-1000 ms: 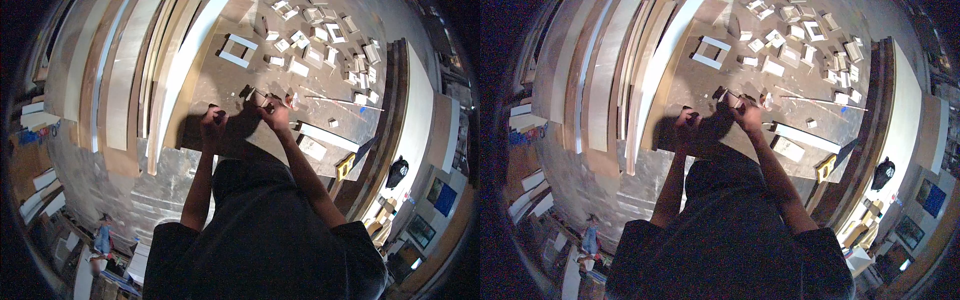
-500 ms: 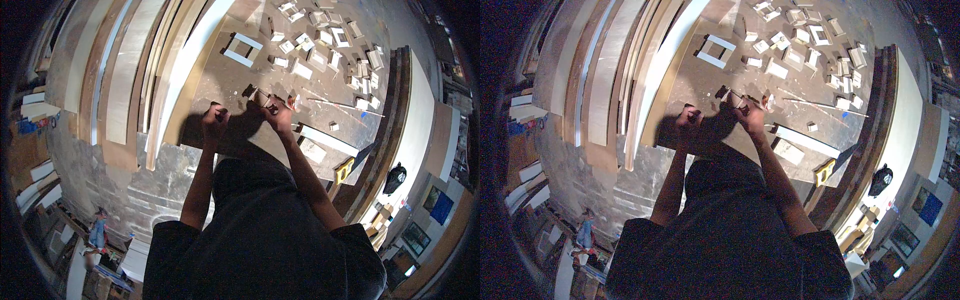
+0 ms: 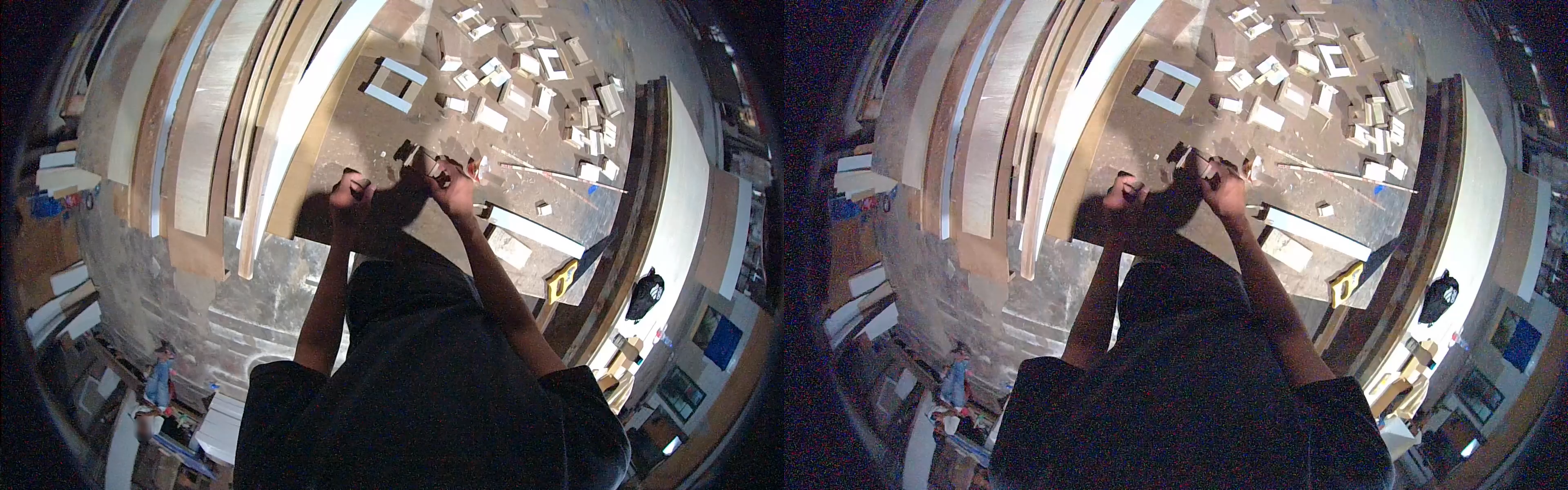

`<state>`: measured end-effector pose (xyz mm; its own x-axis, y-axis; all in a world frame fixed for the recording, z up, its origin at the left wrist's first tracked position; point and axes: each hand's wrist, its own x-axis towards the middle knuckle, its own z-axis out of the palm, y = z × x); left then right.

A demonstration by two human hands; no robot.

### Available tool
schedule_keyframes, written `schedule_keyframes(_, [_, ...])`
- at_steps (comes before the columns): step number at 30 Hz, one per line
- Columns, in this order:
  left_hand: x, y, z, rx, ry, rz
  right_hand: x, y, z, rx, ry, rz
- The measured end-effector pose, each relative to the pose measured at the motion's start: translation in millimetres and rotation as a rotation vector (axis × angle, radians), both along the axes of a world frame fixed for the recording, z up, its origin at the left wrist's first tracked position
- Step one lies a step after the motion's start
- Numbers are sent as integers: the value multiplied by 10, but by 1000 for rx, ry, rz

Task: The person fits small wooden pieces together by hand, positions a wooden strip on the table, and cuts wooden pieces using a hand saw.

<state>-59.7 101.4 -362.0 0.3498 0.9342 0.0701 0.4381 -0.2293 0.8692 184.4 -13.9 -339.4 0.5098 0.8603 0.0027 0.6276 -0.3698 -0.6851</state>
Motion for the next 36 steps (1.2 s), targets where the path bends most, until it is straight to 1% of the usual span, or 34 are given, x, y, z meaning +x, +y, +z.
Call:
schedule_keyframes(1, [-3, -2, 10, 2, -1, 2, 6, -3, -9, -11, 3, 9])
schedule_keyframes(3, [-23, -12, 9, 44, 77, -4, -13, -23, 14, -29, 32, -15])
schedule_keyframes(5, [-18, -11, -20, 41, 65, 9, -53, -18, 66, -46, 58, -40])
schedule_keyframes(7, [-12, -13, -68, 30, 48, 18, -76, -55, 97, -62, 153, -53])
schedule_keyframes(9, [-39, 34, -75, -70, 84, -59, -125, -131, 156, -71, 151, -65])
schedule_keyframes(10, [-35, 47, -58, -68, 82, -66, -160, -166, 195, -77, 155, -78])
schedule_keyframes(12, [-36, 95, 2, -134, 161, -155, -218, -195, 290, -54, 156, -73])
schedule_keyframes(14, [-31, 62, 84, -92, 172, -145, -250, -201, 407, -45, 29, -61])
schedule_keyframes(15, [-22, 42, 121, -55, 185, -129, -255, -163, 438, -42, 25, -62])
schedule_keyframes(17, [5, 25, 184, -26, 193, -119, -259, -13, 470, 60, -163, 5])
schedule_keyframes(18, [8, 11, 206, 0, 205, -107, -247, 74, 469, 61, -165, 4])
schedule_keyframes(19, [11, 3, 215, 1, 204, -107, -225, 174, 453, -1, -231, 64])
schedule_keyframes(20, [5, 4, 226, -56, 182, -100, -215, 262, 444, -64, -295, 124])
schedule_keyframes(21, [-18, 8, 211, -110, 161, -92, -208, 332, 401, -185, -305, 135])
schedule_keyframes(22, [-22, -8, 199, -103, 159, -89, -213, 363, 374, -178, -307, 136])
schedule_keyframes(24, [-10, -57, 147, -114, 124, 23, -230, 440, 303, -363, -240, 73])
schedule_keyframes(25, [-28, -86, 111, -107, 122, 29, -233, 440, 222, -355, -243, 78])
schedule_keyframes(26, [-45, -122, 75, -240, -15, 71, -222, 426, 146, -320, -319, 62])
schedule_keyframes(27, [-57, -158, 4, -304, -87, 93, -203, 419, 112, -285, -395, 45])
schedule_keyframes(28, [-71, -196, -86, -366, -159, 117, -199, 426, 172, -278, -398, 50])
schedule_keyframes(30, [-99, -286, -238, -278, -209, 66, -191, 414, 273, -267, -433, 95])
schedule_keyframes(31, [-90, -327, -117, -276, -208, 67, -177, 419, 278, -264, -432, 96])
schedule_keyframes(32, [-76, -366, 9, -563, -482, 86, -160, 437, 285, -260, -348, 109])
schedule_keyframes(33, [-72, -372, 78, -707, -623, 87, -150, 453, 341, -257, -265, 122])
schedule_keyframes(34, [-68, -377, 147, -853, -759, 104, -130, 462, 400, -258, -265, 122])
schedule_keyframes(36, [-61, -362, 274, -648, -351, -147, -66, 491, 615, -207, -235, 302])
